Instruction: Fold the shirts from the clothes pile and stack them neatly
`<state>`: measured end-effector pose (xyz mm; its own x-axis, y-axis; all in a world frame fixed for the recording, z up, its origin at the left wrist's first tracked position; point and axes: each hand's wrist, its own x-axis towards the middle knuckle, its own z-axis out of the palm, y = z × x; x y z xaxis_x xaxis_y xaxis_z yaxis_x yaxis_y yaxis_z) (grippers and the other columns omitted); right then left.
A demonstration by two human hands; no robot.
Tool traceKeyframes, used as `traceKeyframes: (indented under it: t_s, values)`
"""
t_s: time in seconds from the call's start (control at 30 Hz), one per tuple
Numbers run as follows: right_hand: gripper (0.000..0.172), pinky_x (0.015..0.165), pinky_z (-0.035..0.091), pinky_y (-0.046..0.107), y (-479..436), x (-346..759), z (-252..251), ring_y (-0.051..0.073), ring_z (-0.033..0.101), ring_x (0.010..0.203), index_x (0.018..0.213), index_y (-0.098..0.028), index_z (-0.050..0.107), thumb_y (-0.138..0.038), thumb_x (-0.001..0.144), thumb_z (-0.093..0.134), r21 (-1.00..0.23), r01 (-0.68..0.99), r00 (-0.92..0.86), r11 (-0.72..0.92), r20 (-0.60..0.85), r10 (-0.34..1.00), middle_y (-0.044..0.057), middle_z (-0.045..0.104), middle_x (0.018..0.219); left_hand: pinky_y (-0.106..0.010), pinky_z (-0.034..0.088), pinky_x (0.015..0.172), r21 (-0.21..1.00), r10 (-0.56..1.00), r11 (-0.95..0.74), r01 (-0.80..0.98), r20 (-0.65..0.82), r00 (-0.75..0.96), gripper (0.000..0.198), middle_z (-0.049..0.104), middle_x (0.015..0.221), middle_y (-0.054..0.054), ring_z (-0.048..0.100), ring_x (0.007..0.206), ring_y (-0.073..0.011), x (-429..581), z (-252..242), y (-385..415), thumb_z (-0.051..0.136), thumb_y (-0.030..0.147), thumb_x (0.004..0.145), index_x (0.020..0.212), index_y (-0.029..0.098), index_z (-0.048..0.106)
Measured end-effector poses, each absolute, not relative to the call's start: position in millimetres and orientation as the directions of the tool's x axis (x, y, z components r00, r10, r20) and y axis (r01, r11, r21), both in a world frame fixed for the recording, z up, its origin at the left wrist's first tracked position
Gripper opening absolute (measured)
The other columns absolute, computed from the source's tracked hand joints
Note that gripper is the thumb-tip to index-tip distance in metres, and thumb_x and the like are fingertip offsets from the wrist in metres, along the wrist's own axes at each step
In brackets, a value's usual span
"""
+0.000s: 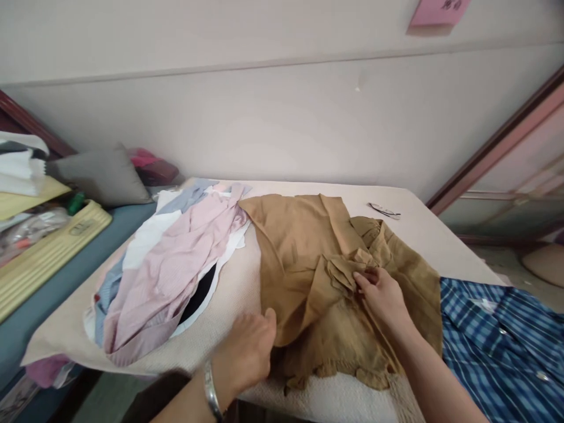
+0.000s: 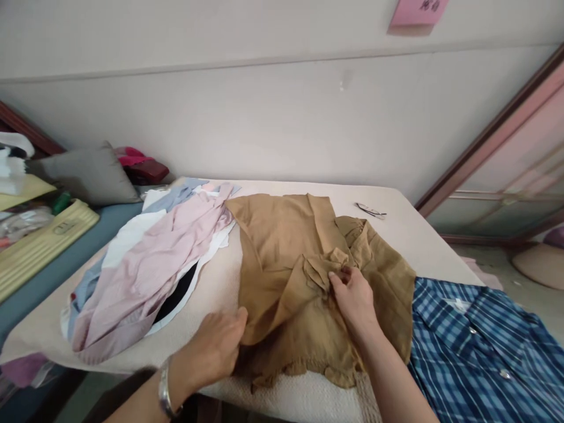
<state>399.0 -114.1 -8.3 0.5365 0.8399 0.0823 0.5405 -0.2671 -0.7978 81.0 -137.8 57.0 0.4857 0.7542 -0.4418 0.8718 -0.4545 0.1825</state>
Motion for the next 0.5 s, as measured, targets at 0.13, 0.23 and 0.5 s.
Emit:
traceKeyframes:
  t_s: [0.13,0.23,0.5]
  values:
    - [0.055,0.093,0.049,0.05,-113,392,0,0.039,0.062,0.119,0.133,-0.014,0.05,-0.05,0.091,0.048,-0.495,0.811,0.484,-0.313,0.265,0.834,0.024,0.064,0.13,-0.047,0.046,0.088,0.335,0.734,-0.431,0.838,-0.41,0.542,0.041,0.067,0.105,-0.019,0.064,0.099,-0.0326,91,45,-148,0.044,0.006,0.084,0.121,0.013,0.06]
    - [0.051,0.095,0.049,0.045,-76,352,7,0.034,0.064,0.116,0.132,-0.016,0.049,-0.052,0.095,0.046,-0.503,0.851,0.314,-0.154,0.25,0.916,0.02,0.067,0.127,-0.054,0.045,0.092,0.406,0.734,-0.416,0.814,-0.378,0.564,0.042,0.063,0.113,-0.026,0.061,0.107,-0.037,97,34,-147,0.039,0.013,0.091,0.127,0.008,0.061]
    - [0.04,0.099,0.041,0.041,124,222,15,0.032,0.055,0.123,0.129,-0.014,0.053,-0.022,0.09,0.056,-0.225,0.966,-0.092,0.124,0.147,0.985,0.021,0.061,0.132,-0.047,0.047,0.069,0.561,0.805,-0.246,0.79,-0.336,0.489,0.04,0.065,0.089,-0.024,0.065,0.084,-0.0337,103,-30,-132,0.034,0.025,0.097,0.113,0.018,0.07]
